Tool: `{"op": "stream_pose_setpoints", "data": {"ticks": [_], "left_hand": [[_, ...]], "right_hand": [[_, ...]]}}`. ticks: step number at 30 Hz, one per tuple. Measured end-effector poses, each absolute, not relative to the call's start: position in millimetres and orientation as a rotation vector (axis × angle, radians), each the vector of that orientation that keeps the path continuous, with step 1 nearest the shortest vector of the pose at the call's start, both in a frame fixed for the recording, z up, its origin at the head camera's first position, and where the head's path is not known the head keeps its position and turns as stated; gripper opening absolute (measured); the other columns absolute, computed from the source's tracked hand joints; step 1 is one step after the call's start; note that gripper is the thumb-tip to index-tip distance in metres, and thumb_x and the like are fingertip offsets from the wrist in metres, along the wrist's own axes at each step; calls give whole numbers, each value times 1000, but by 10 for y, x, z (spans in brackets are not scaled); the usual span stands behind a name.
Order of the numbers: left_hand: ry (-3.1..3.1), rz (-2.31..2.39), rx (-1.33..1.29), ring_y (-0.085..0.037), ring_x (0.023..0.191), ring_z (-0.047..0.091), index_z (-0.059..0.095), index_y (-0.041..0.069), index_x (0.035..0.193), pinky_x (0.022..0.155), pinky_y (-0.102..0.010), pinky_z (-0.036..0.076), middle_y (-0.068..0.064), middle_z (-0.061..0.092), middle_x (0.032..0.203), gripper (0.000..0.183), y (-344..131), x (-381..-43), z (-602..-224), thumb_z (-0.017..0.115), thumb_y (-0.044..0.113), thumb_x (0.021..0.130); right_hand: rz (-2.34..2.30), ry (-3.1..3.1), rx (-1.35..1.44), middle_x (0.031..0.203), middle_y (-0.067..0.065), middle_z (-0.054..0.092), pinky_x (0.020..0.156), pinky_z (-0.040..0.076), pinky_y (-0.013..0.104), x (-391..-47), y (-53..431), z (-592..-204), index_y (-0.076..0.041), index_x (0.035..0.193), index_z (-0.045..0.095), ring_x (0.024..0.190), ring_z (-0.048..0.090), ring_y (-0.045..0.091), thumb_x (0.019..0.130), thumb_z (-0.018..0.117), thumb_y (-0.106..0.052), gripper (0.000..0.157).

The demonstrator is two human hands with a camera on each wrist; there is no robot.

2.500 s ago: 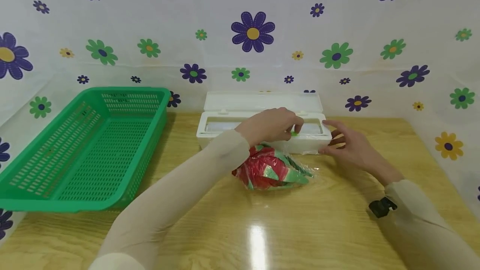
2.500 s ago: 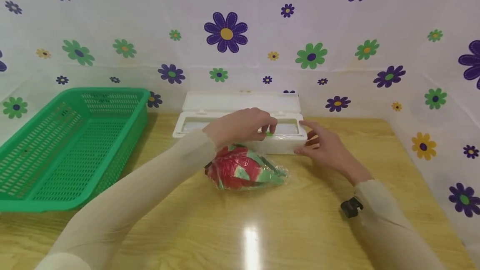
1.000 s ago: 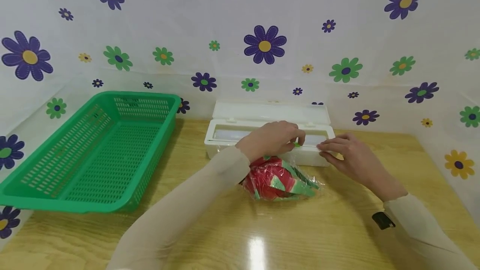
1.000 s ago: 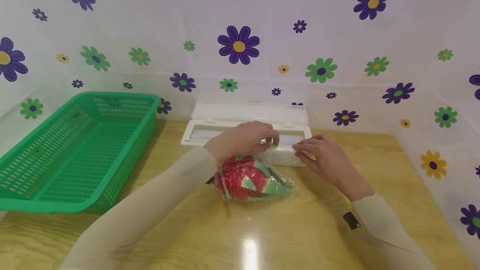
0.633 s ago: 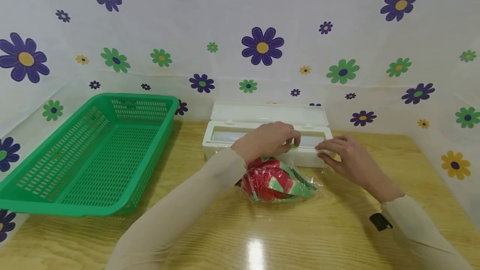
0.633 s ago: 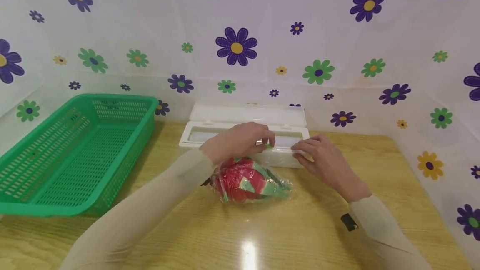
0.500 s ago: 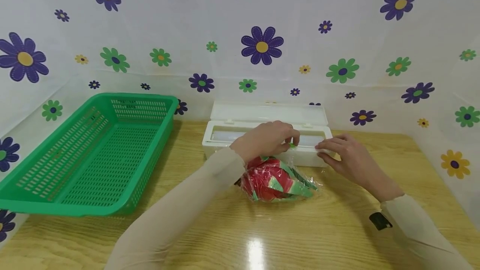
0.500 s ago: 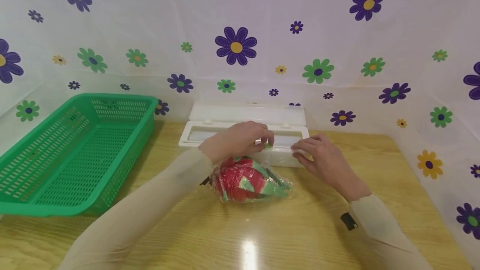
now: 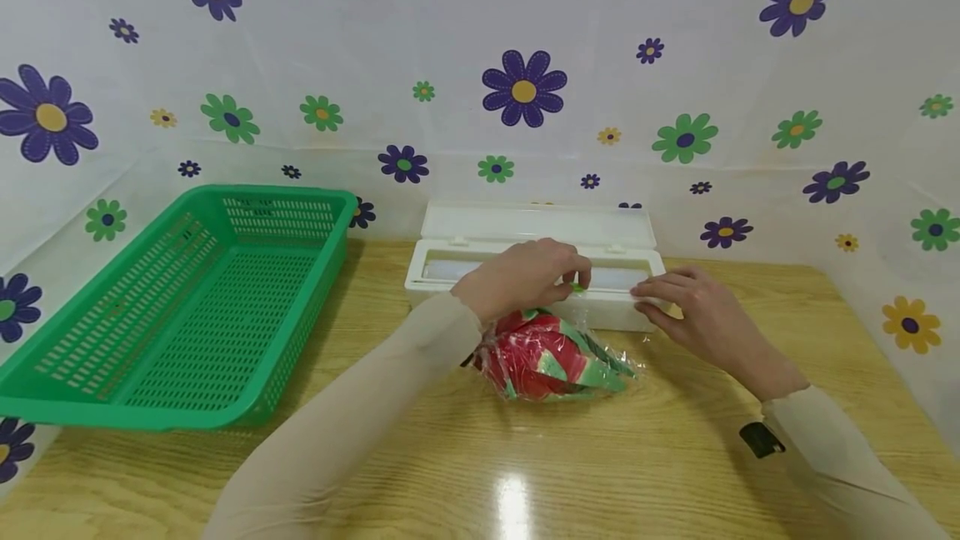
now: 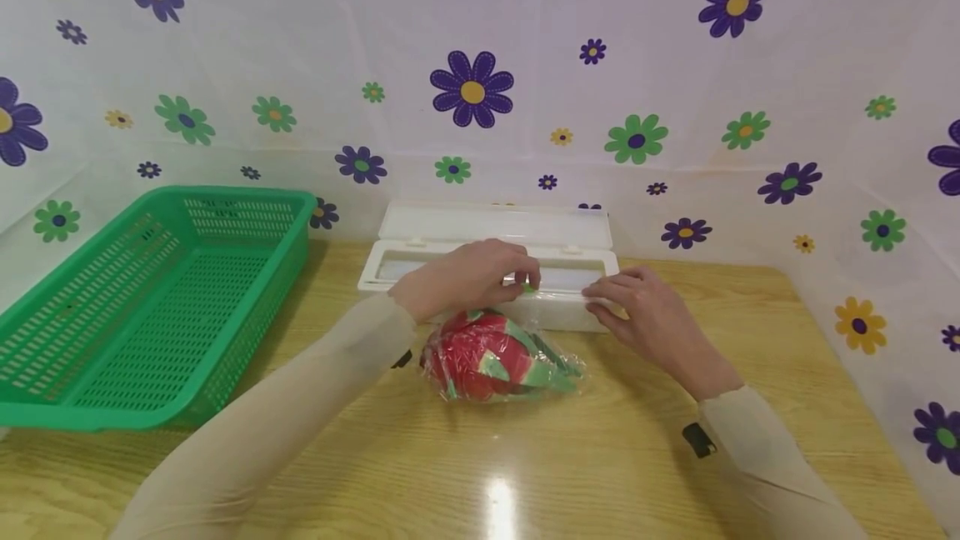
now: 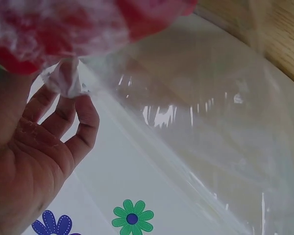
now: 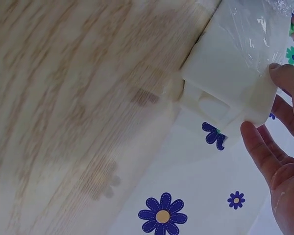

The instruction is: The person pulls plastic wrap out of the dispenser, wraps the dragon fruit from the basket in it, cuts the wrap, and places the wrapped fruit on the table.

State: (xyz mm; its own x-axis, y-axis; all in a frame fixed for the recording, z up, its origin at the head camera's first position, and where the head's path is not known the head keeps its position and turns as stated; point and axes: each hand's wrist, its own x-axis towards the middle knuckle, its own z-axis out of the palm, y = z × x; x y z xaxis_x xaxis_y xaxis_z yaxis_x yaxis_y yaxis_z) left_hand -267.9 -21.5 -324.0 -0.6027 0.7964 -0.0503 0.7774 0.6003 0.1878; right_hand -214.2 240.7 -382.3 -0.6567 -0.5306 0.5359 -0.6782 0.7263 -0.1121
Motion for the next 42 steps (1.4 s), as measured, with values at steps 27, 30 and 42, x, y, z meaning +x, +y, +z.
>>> {"op": "stream_pose_setpoints", "data": {"ticks": [27,30,42], "left_hand": [[2713,201,1289,-13,99,62,68,21,118,89,-29,54,3,69,113,18,-292,-2672,-3225,63,18,101],[2728,176,1265,-13,95,59,68,22,116,85,-29,53,5,67,109,17,-334,-2662,-3231,63,19,100],[2745,201,1204,-12,95,58,67,24,116,85,-28,52,7,65,109,17,-465,-2673,-3276,63,22,100]], "right_hand": [[392,-2406,971,101,8,79,84,58,52,-2162,2405,-3840,-7,102,78,94,72,33,79,85,-1,25],[359,-2401,978,100,7,78,85,58,53,-2160,2401,-3852,-7,102,76,94,71,33,80,84,-3,24],[332,-2434,985,101,8,74,86,53,54,-2154,2390,-3856,-8,105,69,95,66,37,81,83,-2,28]]}}
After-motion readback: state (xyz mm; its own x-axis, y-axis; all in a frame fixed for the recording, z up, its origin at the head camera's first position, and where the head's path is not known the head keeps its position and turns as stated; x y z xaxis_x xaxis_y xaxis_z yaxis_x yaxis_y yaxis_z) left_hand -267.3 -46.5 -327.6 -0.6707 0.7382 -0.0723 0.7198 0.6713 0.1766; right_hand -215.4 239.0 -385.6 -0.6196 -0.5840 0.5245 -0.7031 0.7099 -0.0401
